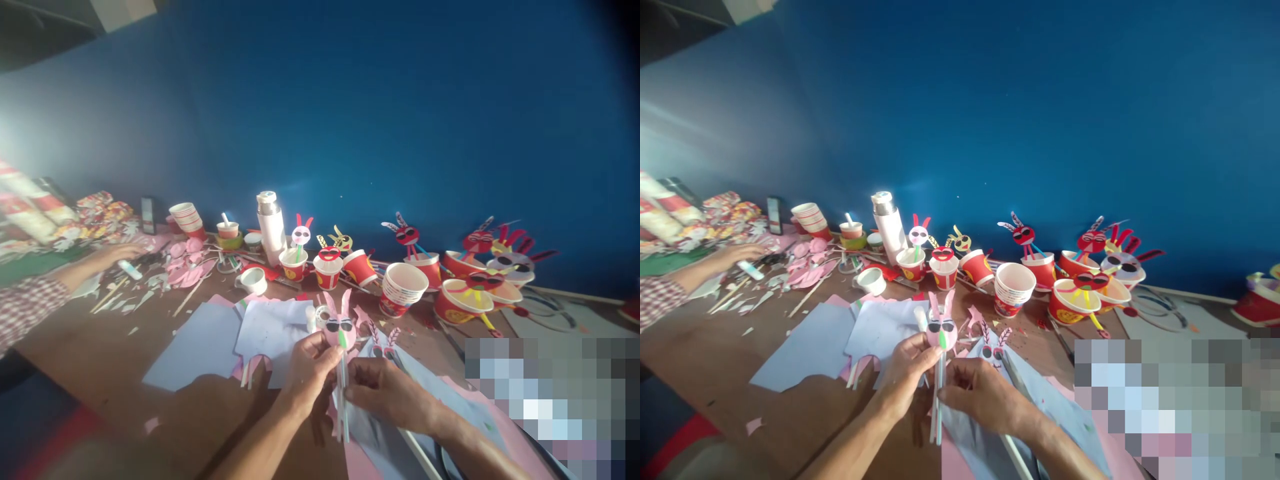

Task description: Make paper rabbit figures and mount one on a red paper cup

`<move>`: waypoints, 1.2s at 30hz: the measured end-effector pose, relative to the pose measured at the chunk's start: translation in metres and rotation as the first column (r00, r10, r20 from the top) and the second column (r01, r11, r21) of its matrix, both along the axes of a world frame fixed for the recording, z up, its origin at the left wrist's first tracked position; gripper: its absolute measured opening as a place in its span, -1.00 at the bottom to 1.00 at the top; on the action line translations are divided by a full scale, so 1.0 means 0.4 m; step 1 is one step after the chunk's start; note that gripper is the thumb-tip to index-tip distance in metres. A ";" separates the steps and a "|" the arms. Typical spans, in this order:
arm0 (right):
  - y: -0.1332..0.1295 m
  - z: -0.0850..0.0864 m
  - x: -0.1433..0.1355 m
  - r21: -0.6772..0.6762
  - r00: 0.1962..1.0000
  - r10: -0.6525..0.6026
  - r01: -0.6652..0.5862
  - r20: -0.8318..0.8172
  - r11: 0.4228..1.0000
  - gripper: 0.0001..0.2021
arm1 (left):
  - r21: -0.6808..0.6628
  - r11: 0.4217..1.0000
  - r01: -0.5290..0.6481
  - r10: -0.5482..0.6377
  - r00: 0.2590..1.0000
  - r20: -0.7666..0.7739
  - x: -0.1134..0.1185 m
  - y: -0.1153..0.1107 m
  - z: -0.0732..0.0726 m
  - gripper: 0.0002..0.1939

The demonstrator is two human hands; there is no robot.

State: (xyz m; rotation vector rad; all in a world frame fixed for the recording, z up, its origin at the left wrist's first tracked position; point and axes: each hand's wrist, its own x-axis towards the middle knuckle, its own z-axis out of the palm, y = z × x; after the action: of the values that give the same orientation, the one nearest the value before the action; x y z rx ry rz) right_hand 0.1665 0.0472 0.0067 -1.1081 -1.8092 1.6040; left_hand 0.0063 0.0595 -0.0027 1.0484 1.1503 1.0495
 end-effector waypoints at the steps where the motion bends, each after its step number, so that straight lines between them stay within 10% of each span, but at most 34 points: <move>1: -0.006 0.002 0.006 -0.002 1.000 -0.015 0.015 0.008 1.000 -0.83 | -0.006 1.000 0.021 -0.021 1.000 0.013 0.000 -0.001 0.000 -0.69; 9: -0.084 -0.007 0.070 0.058 0.943 -0.279 0.273 0.182 0.960 -0.79 | -0.018 0.989 0.145 -0.145 0.989 0.044 0.006 -0.011 0.007 -0.71; 18: -0.122 -0.034 0.111 0.227 0.869 -0.390 0.332 0.305 0.916 -0.73 | -0.052 0.982 0.179 -0.173 0.980 0.097 0.023 -0.004 -0.025 -0.72; 24: -0.125 -0.021 0.151 0.363 0.856 -0.439 0.330 0.274 0.871 -0.75 | -0.037 0.964 0.262 -0.260 0.964 0.059 0.012 -0.032 0.019 -0.75; 29: -0.120 -0.033 0.194 0.674 0.763 -0.532 0.176 0.367 0.717 -0.78 | -0.021 0.932 0.361 -0.360 0.922 -0.143 0.001 -0.069 0.050 -0.87; 36: -0.157 -0.076 0.167 0.785 0.621 -0.561 -0.149 0.547 0.601 -0.73 | -0.241 0.883 0.403 -0.459 0.851 -0.255 0.014 -0.052 -0.006 -0.79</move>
State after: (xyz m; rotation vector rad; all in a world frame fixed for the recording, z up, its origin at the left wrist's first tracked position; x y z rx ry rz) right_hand 0.2334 -0.0154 -0.0238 -1.5614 -2.3389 -0.0491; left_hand 0.0121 0.0385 -0.0053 1.2804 1.1527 0.4243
